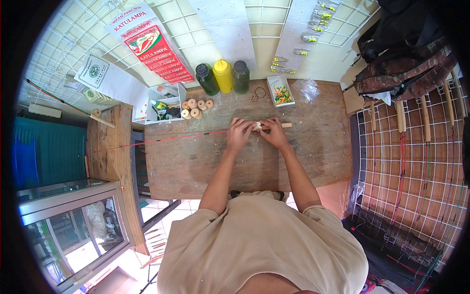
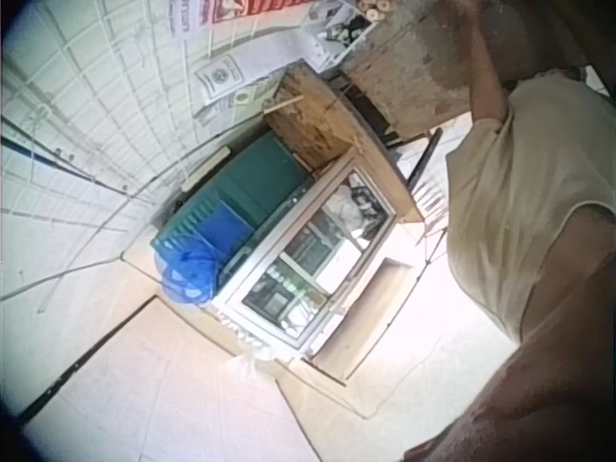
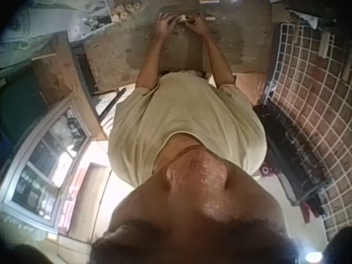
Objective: Assembling components of a fishing rod by threading and securing cork handles onto the rod blank.
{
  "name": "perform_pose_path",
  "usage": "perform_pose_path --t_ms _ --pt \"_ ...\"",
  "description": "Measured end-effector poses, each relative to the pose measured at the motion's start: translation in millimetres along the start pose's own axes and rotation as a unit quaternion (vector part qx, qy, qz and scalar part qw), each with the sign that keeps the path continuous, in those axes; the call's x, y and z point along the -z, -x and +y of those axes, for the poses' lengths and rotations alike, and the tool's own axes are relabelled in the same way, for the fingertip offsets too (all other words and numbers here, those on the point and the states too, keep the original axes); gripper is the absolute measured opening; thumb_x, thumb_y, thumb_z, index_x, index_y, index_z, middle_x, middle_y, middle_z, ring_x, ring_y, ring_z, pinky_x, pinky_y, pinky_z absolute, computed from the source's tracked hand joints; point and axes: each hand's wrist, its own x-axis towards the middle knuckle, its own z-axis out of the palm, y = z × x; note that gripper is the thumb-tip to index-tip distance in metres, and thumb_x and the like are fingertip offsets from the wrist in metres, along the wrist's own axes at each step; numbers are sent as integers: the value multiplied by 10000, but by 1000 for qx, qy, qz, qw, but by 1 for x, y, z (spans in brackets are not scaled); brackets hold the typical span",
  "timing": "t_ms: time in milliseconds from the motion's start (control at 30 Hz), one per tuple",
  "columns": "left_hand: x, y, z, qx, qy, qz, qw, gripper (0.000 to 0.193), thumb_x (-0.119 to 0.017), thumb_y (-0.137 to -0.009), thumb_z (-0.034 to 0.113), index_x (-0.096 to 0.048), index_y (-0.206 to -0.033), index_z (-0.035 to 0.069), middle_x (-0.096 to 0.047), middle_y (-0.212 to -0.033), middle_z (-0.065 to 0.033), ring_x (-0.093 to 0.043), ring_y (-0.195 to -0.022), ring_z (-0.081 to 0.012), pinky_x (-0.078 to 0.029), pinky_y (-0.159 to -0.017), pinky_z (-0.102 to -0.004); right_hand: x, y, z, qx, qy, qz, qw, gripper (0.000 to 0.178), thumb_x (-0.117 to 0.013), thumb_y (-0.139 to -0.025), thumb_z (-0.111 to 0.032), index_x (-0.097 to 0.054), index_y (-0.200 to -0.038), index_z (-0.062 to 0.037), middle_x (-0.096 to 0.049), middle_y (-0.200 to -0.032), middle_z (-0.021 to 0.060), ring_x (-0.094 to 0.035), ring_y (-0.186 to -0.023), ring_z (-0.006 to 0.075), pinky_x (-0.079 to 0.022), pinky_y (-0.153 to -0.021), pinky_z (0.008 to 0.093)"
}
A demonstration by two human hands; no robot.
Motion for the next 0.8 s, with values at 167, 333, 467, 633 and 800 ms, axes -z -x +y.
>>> perform_pose_path --t_ms 167,333,467,633,800 --pt "2 -8 15 -38 -3 78 996 129 -712 -710 75 -708 -839 82 -639 -836 -32 -553 -837 -229 -462 -743 -347 2 1 -2 -6 -3 -6 1000 397 -737 -720 -207 -660 -1079 -55 -639 -1048 116 -498 -1050 301 -409 -945 395" --pt "-3 -3 4 -24 -17 9 1000 145 -715 -700 80 -716 -842 108 -637 -838 -21 -559 -838 -227 -471 -746 -344 0 -1 2 -4 4 -13 1000 407 -737 -711 -200 -658 -1080 -47 -636 -1060 129 -502 -1056 303 -409 -950 386" --pt "-7 8 -9 -34 -37 -30 998 173 -710 -717 75 -719 -887 107 -652 -868 -23 -555 -835 -223 -475 -757 -336 -1 0 1 -4 -1 -5 1000 407 -732 -708 -187 -657 -1082 -47 -635 -1069 131 -503 -1065 305 -409 -951 387" --pt "-8 9 -6 -41 -43 -34 998 148 -686 -742 123 -710 -886 101 -651 -873 -17 -568 -858 -223 -484 -760 -340 -1 0 4 -3 3 -10 1000 420 -727 -710 -179 -650 -1103 -51 -629 -1087 131 -497 -1072 307 -403 -959 391" --pt "-7 10 -6 -58 -64 -34 996 174 -689 -740 122 -704 -911 93 -647 -889 -14 -567 -864 -220 -487 -758 -337 -3 0 3 5 6 4 1000 393 -725 -715 -208 -668 -1065 -38 -644 -1058 118 -488 -1068 312 -412 -942 384"
